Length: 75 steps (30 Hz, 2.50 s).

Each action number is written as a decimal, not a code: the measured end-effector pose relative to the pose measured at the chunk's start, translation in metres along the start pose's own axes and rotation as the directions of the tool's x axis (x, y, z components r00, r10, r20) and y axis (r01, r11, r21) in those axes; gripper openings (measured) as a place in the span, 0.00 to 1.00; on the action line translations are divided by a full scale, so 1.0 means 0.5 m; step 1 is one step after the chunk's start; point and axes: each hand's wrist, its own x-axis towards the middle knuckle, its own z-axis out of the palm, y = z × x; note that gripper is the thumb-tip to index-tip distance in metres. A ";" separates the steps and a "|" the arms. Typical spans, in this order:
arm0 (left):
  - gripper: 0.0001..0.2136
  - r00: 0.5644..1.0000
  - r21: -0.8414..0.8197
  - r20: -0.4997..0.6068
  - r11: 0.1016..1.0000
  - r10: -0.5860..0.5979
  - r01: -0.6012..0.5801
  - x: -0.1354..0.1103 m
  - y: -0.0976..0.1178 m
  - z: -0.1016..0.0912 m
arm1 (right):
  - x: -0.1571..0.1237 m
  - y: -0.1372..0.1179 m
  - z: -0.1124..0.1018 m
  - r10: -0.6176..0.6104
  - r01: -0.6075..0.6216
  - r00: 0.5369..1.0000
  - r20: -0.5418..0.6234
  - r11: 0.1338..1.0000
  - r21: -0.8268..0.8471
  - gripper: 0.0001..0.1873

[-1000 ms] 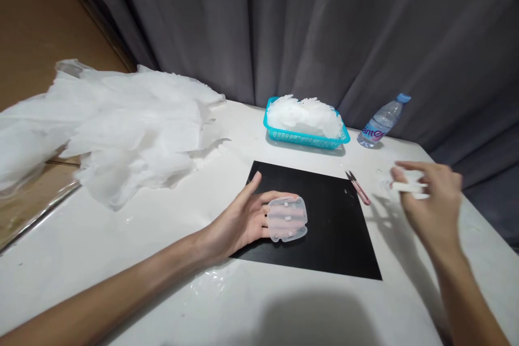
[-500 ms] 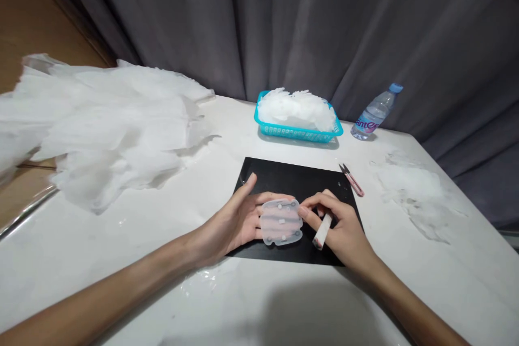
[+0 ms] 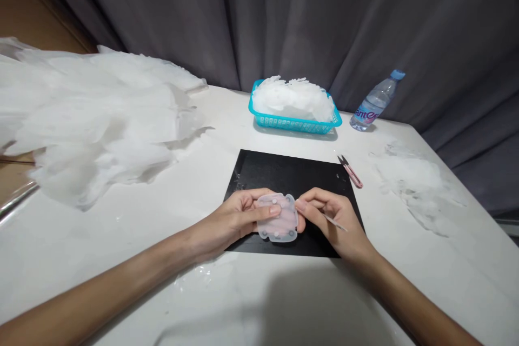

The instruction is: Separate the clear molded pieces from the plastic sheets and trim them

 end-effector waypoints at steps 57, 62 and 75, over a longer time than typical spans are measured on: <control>0.22 0.610 0.724 -0.352 0.619 0.710 -0.303 0.124 0.173 -0.135 | 0.081 0.114 -0.038 -0.671 0.370 0.741 -0.005 0.414 -0.832 0.09; 0.16 0.551 0.844 -0.296 0.484 0.780 -0.233 0.289 0.361 -0.144 | 0.092 0.125 -0.031 -0.700 0.387 0.714 0.023 0.366 -0.846 0.11; 0.12 0.462 0.895 -0.204 -0.027 0.863 0.446 0.045 0.330 -0.297 | 0.083 0.150 -0.041 -0.662 0.410 0.745 0.082 0.358 -0.839 0.10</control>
